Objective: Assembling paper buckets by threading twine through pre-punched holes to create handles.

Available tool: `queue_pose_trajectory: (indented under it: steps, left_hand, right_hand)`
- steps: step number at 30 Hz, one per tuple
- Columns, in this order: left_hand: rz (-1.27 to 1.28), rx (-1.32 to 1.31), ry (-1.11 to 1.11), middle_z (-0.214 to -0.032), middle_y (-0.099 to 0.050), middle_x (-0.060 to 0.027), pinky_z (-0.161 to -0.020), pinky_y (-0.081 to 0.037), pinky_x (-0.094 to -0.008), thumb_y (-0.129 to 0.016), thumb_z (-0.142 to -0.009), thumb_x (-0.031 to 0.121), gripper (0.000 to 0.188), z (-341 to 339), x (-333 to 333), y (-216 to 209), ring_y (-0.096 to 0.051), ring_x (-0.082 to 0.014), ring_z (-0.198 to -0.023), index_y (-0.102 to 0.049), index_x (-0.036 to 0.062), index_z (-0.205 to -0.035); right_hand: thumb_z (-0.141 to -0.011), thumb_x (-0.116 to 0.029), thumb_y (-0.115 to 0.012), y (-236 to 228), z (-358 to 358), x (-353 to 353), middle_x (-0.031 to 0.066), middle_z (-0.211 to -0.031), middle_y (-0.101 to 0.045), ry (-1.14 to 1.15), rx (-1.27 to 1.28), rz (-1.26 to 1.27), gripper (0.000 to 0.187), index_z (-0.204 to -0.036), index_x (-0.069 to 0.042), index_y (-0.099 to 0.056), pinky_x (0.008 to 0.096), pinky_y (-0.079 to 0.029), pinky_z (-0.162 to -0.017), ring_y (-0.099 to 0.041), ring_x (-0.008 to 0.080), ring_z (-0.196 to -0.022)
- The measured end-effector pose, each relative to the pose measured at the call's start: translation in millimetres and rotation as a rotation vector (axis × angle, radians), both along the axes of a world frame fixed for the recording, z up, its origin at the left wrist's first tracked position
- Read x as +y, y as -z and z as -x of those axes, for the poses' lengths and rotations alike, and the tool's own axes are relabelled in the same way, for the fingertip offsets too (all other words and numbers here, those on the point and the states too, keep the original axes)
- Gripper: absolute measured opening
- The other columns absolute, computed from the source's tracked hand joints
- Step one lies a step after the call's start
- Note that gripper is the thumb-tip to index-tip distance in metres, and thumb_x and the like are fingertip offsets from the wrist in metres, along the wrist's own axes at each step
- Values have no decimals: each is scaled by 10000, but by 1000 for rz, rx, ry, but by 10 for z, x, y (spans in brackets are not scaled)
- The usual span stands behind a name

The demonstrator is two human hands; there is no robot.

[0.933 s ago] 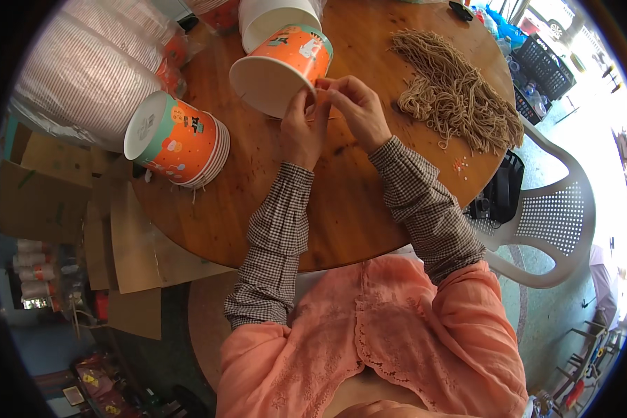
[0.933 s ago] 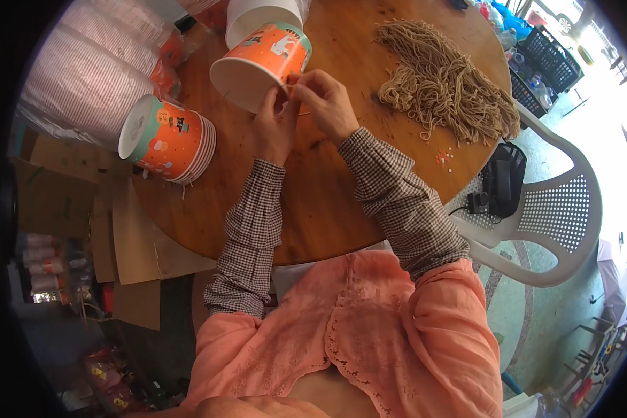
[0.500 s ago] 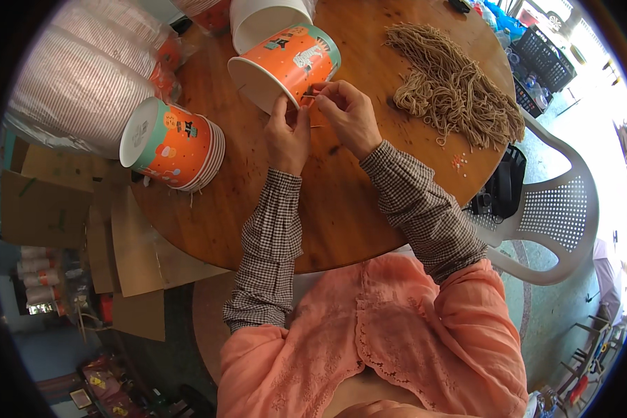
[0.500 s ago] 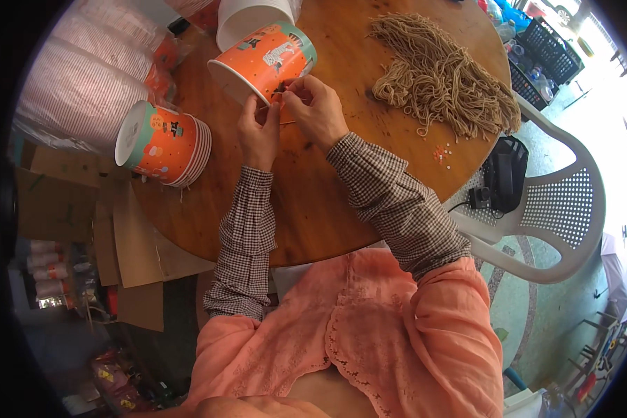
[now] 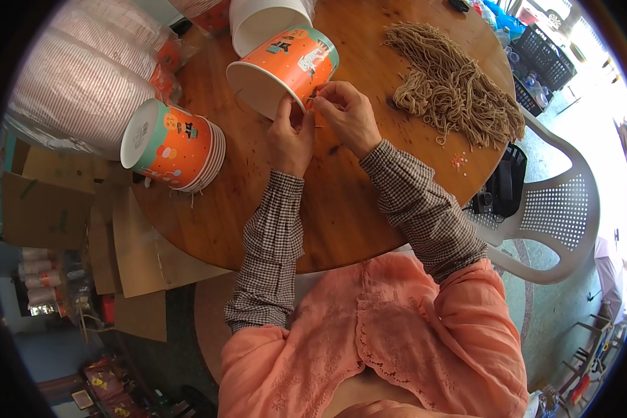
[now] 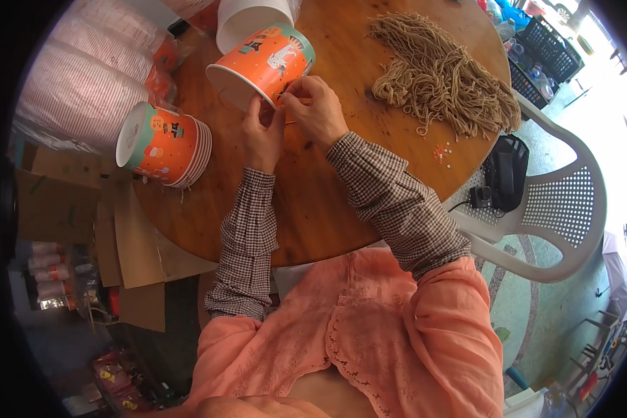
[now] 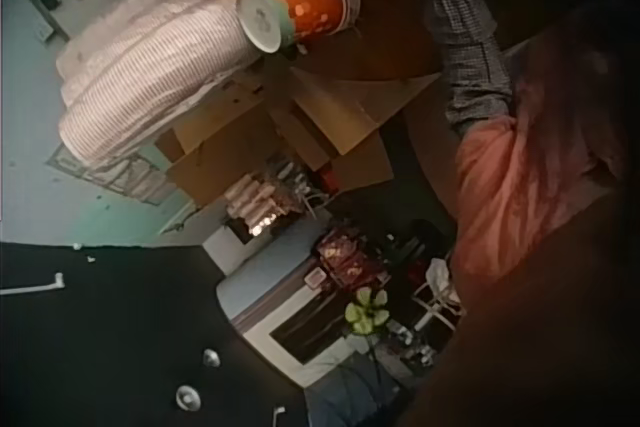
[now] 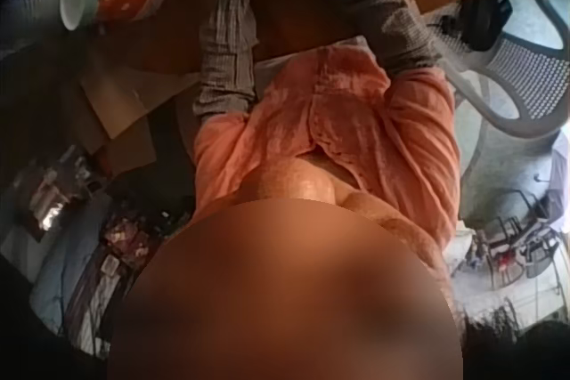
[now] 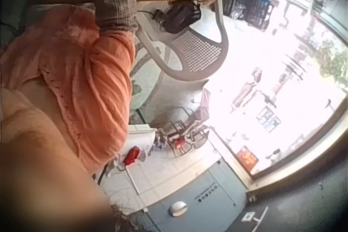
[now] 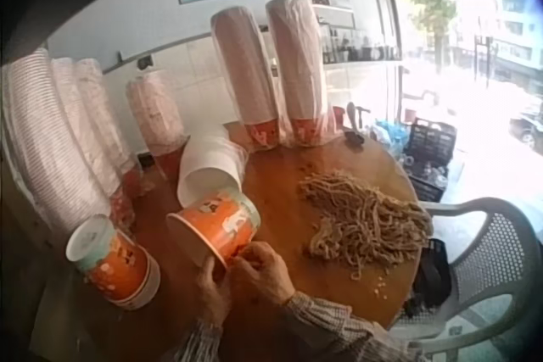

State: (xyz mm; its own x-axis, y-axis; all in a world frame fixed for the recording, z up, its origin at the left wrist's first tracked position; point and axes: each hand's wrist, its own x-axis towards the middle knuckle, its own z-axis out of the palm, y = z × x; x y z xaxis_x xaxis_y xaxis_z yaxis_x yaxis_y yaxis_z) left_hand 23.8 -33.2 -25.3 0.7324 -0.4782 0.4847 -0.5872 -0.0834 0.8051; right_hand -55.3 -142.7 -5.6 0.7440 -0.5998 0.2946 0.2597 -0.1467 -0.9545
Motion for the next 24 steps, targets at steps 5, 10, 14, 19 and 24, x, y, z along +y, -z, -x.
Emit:
queue_pose_trajectory:
  steps: [5, 10, 14, 19, 24]
  left_hand:
    - [-8, -52, -36, -870, -695, -98, -671, -548, -324, -670, -860, 167, 377, 57, -36, -6, -683, -203, -757, -582, 55, -1209]
    - [0, -361, -109, -814, -694, -79, -628, -531, -322, -661, -868, 163, 205, 12, -5, 34, -679, -192, -714, -679, 52, -1039]
    - [11, -187, -105, -810, -694, -101, -624, -529, -325, -655, -871, 160, 164, -9, -1, 21, -680, -203, -708, -689, 38, -975]
    - [49, 86, -38, -778, -692, -97, -626, -532, -325, -645, -873, 155, 175, -43, 10, 1, -679, -190, -707, -669, 12, -971]
    - [121, 65, -90, -843, -651, -104, -621, -536, -325, -626, -863, 116, 126, 106, 3, -108, -666, -210, -719, -637, 9, -929]
  right_hand:
    - [-829, -138, -663, 6, 15, 6, 135, -1039, -567, 81, 27, 167, 197, -922, 32, -626, 323, -545, -812, -646, 229, -873]
    - [-824, -155, -689, -15, 22, -12, 138, -1062, -564, 73, 23, 140, 227, -948, 28, -640, 316, -548, -783, -646, 232, -868]
    - [-825, -156, -695, 0, 29, -29, 136, -1068, -570, 51, 6, 163, 235, -960, 31, -651, 318, -553, -759, -650, 224, -866]
    - [-829, -147, -693, -31, 35, -2, 123, -957, -625, 61, 12, 237, 218, -953, 27, -651, 309, -545, -729, -656, 193, -817]
    - [-860, -110, -677, -48, 16, -19, 24, -799, -663, -14, 110, 138, 160, -963, 4, -631, 227, -504, -662, -603, 77, -718]
